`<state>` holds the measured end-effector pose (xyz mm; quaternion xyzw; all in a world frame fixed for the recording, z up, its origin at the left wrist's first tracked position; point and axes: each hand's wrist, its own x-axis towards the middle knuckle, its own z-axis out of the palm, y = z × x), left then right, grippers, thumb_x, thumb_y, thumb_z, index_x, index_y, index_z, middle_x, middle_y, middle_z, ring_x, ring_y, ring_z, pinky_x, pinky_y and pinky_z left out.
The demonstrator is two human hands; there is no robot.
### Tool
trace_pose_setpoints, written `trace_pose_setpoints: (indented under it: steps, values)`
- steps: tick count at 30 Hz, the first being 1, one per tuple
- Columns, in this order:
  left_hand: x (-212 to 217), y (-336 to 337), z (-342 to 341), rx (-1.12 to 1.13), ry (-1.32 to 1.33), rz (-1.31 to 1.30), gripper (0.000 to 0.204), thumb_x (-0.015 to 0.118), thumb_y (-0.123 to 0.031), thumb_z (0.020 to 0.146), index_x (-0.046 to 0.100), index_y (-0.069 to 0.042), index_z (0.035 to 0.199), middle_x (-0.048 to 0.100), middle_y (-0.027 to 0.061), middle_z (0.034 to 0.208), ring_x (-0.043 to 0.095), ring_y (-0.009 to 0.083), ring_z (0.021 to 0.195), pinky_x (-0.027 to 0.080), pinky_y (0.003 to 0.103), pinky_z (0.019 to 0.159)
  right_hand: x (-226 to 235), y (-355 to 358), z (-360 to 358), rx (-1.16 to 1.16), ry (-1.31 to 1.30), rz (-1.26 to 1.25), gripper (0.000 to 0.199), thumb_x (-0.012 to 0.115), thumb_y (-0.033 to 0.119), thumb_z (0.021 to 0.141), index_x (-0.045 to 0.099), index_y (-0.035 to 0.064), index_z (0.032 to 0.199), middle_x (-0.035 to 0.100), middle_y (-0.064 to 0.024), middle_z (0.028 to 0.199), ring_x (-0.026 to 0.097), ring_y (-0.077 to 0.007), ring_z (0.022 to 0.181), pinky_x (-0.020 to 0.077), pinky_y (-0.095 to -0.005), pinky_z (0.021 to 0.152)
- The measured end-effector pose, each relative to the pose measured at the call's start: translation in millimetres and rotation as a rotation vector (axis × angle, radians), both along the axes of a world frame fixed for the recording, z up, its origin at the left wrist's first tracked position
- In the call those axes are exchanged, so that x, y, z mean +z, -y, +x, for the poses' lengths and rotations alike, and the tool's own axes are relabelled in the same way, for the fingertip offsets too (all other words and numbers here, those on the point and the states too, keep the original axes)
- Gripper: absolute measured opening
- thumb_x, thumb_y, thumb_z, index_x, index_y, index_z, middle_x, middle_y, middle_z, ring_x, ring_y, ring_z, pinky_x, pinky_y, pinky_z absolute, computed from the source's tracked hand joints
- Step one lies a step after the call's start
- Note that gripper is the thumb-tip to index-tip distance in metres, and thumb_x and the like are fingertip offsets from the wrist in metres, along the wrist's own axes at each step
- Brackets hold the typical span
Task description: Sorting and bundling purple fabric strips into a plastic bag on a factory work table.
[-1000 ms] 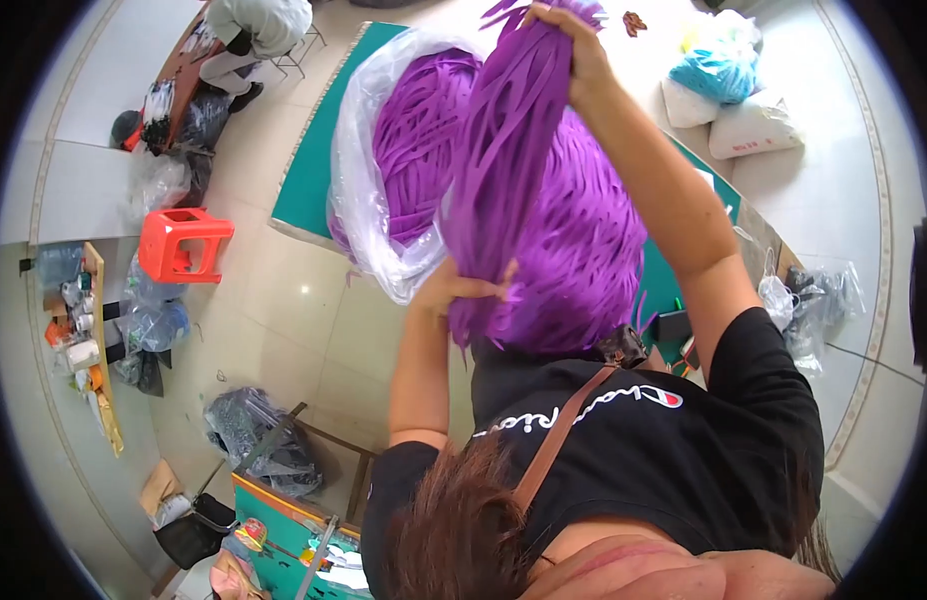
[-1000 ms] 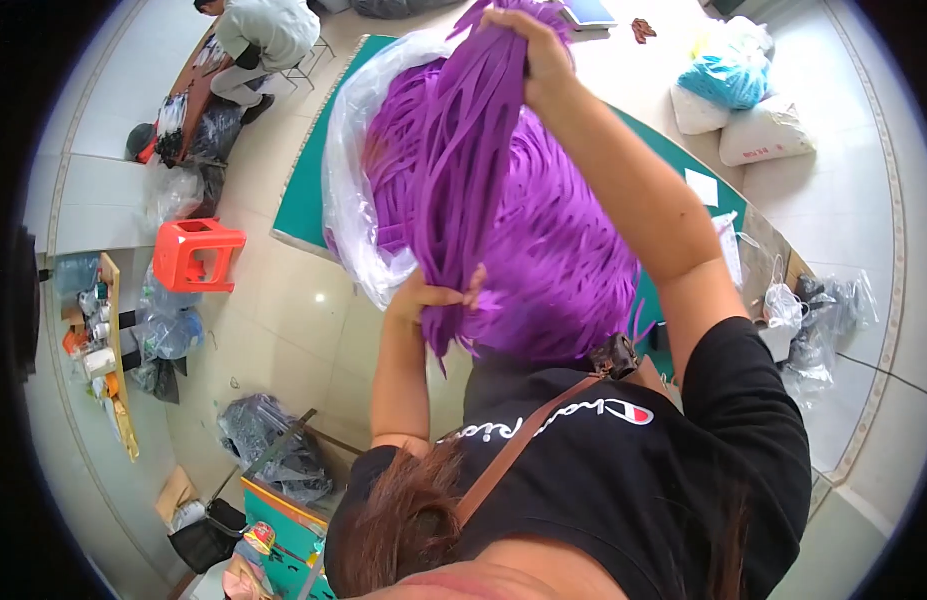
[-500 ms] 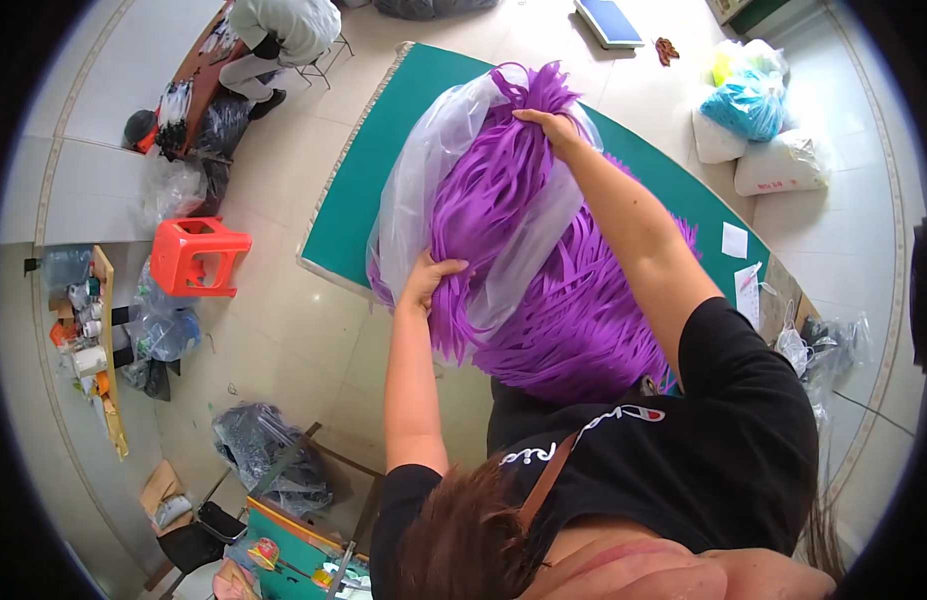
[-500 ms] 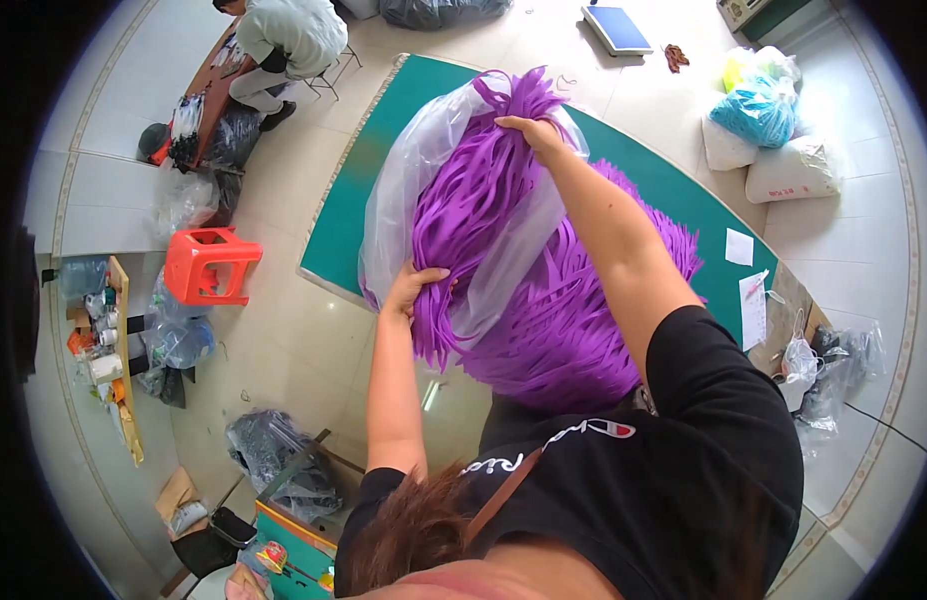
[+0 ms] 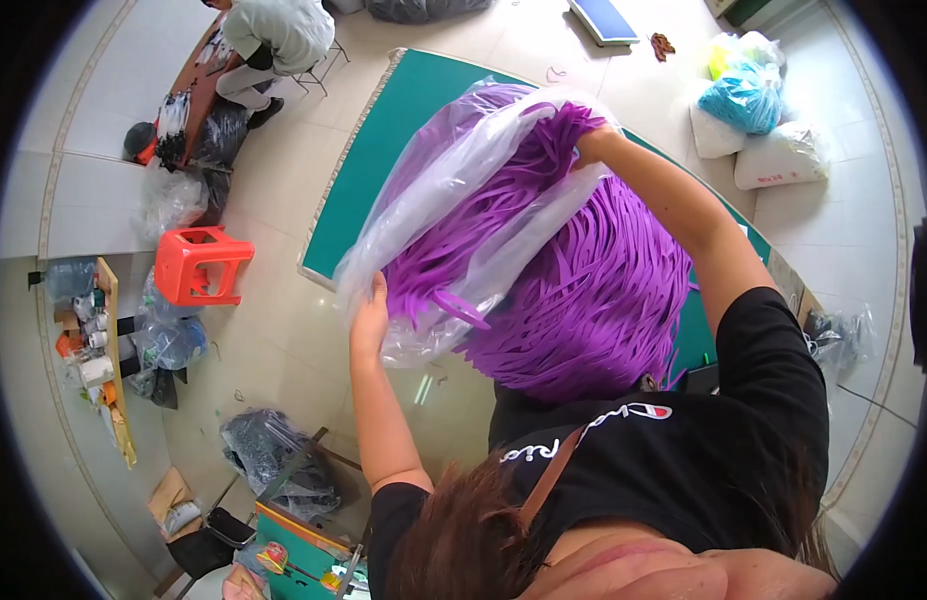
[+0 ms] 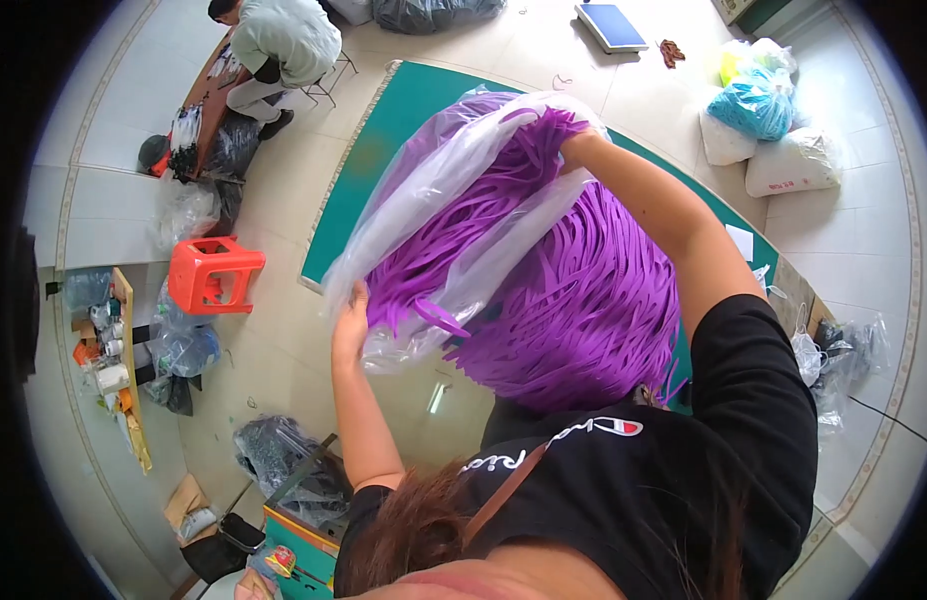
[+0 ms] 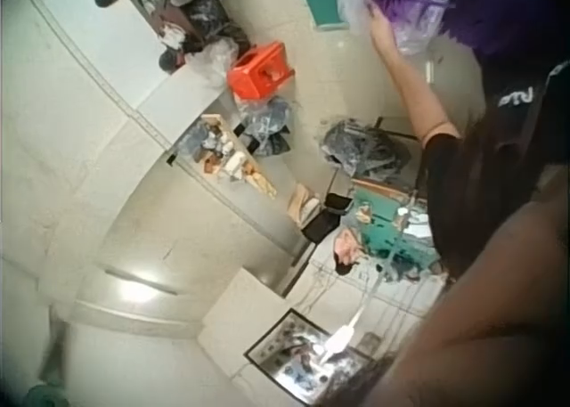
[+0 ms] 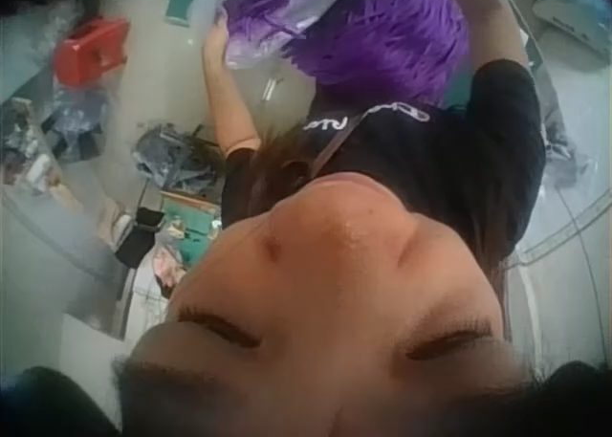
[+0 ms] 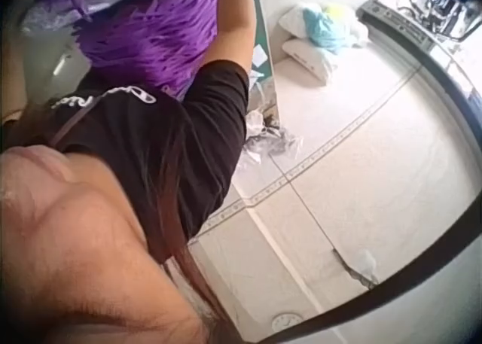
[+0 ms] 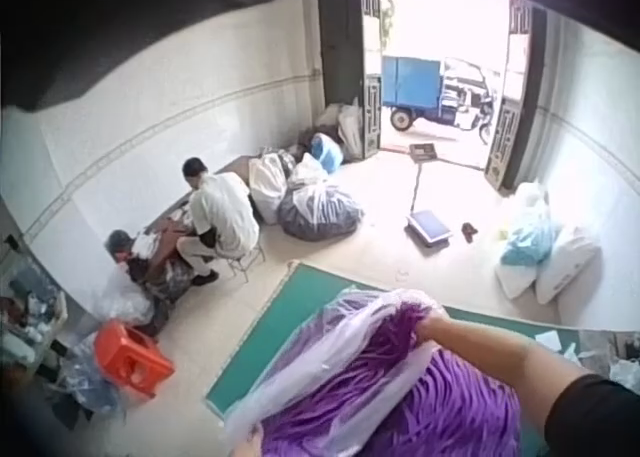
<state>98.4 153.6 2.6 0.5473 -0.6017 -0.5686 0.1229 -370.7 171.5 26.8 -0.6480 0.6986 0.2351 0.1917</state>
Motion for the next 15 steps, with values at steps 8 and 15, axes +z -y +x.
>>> trace_pose_setpoints:
  steps: [8, 15]
  values:
    - [71.2, -1.4, -30.2, -0.038, 0.156, -0.206, 0.071, 0.046, -0.054, 0.092, 0.038, 0.000, 0.137, 0.040, 0.0192, 0.141, 0.035, 0.0317, 0.132, 0.028, 0.036, 0.108, 10.0, 56.3, -57.0, -0.407, 0.699, -0.375, 0.038, 0.060, -0.002, 0.069, 0.066, 0.0027, 0.106, 0.066, -0.0150, 0.094, 0.061, -0.0257, 0.090, 0.0476, -0.0353, 0.082]
    - [73.6, -51.3, -79.3, -0.495, 0.606, -0.430, 0.059, 0.053, -0.051, 0.087, 0.052, -0.009, 0.129, 0.029, 0.0222, 0.147, 0.020, 0.0400, 0.138, 0.020, 0.056, 0.109, 17.2, 90.1, -53.4, -0.942, 1.193, -0.559, 0.032, 0.062, 0.018, 0.074, 0.064, -0.0021, 0.098, 0.062, -0.0089, 0.097, 0.056, -0.0197, 0.082, 0.0444, -0.0346, 0.068]
